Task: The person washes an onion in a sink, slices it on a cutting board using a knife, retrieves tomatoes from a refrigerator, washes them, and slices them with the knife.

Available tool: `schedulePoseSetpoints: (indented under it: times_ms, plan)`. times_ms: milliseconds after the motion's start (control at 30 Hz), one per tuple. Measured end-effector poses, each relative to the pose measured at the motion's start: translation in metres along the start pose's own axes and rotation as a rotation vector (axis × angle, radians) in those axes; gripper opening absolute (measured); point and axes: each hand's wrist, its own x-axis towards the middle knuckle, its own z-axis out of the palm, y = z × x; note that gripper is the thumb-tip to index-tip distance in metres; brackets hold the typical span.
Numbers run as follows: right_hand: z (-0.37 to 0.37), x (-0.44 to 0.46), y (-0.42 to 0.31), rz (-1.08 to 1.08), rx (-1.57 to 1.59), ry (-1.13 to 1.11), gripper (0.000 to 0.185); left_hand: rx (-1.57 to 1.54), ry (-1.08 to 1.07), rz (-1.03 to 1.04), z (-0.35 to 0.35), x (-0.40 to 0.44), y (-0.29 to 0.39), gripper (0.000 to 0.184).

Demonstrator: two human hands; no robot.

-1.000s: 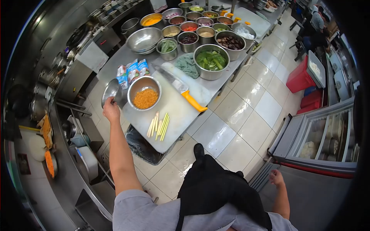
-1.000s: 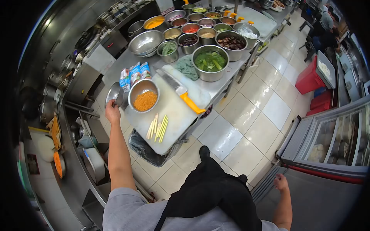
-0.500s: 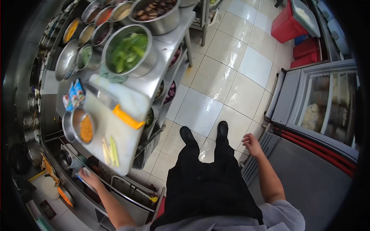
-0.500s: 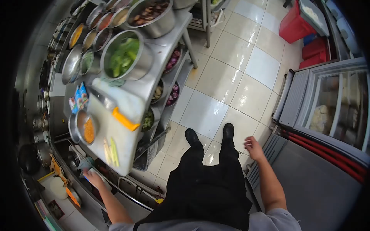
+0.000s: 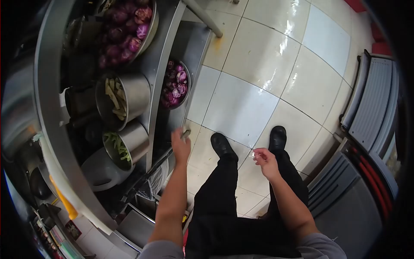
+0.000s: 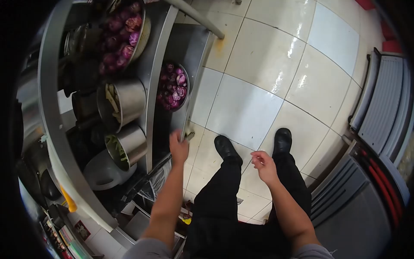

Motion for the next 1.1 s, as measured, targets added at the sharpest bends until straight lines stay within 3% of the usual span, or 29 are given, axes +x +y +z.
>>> schedulePoseSetpoints:
  times_ms: [33, 167, 200, 267, 300, 367, 400, 467, 567, 700, 900, 1000, 1067, 1100]
  plan:
    - [-0.005, 0.003, 0.003, 0.046, 0.020, 0.038, 0.020, 0.059, 0.125, 0.023, 0.016, 0.038, -0.011, 0.037]
    - [-0.011, 0.022, -0.014, 0.054, 0.014, -0.001, 0.018, 0.421, -0.062, -0.318, 0.047, 0.150, -0.022, 0.034]
    - [-0.013, 0.026, -0.016, 0.052, 0.013, -0.004, 0.018, 0.421, -0.059, -0.320, 0.049, 0.159, -0.015, 0.034]
    - [-0.016, 0.029, -0.016, 0.058, 0.035, 0.001, 0.018, 0.308, 0.017, -0.662, 0.053, 0.167, 0.003, 0.036]
    - [-0.016, 0.028, -0.013, 0.062, 0.038, 0.001, 0.018, 0.312, 0.014, -0.662, 0.058, 0.165, -0.002, 0.036]
    - [-0.019, 0.027, -0.009, 0.077, 0.007, -0.012, 0.018, 0.314, 0.265, -0.664, 0.073, 0.159, -0.008, 0.048]
    - [-0.021, 0.027, -0.011, 0.076, 0.006, -0.005, 0.018, 0.309, 0.262, -0.661, 0.073, 0.166, -0.015, 0.048]
    - [-0.024, 0.021, -0.017, 0.159, 0.046, -0.048, 0.019, 0.322, -0.015, -0.746, 0.058, 0.186, -0.041, 0.067]
    - [-0.039, 0.029, -0.026, 0.155, -0.059, -0.168, 0.021, 0.423, -0.205, -0.655, 0.047, 0.203, -0.057, 0.081]
    - [-0.055, 0.048, -0.016, 0.096, -0.210, -0.154, 0.020, 0.556, -0.126, -0.648, 0.055, 0.201, -0.035, 0.076]
    - [-0.055, 0.045, 0.013, 0.180, -0.374, -0.146, 0.019, 0.552, -0.284, -0.681, 0.050, 0.210, -0.042, 0.077]
    - [-0.059, 0.042, 0.029, 0.164, -0.493, -0.196, 0.022, 0.470, -0.211, -0.535, 0.050, 0.202, -0.064, 0.079]
    - [-0.060, 0.045, 0.033, 0.171, -0.526, -0.219, 0.023, 0.424, 0.039, -0.203, 0.046, 0.202, -0.086, 0.072]
    - [-0.061, 0.049, 0.034, 0.169, -0.526, -0.220, 0.023, 0.425, 0.041, -0.203, 0.045, 0.208, -0.083, 0.072]
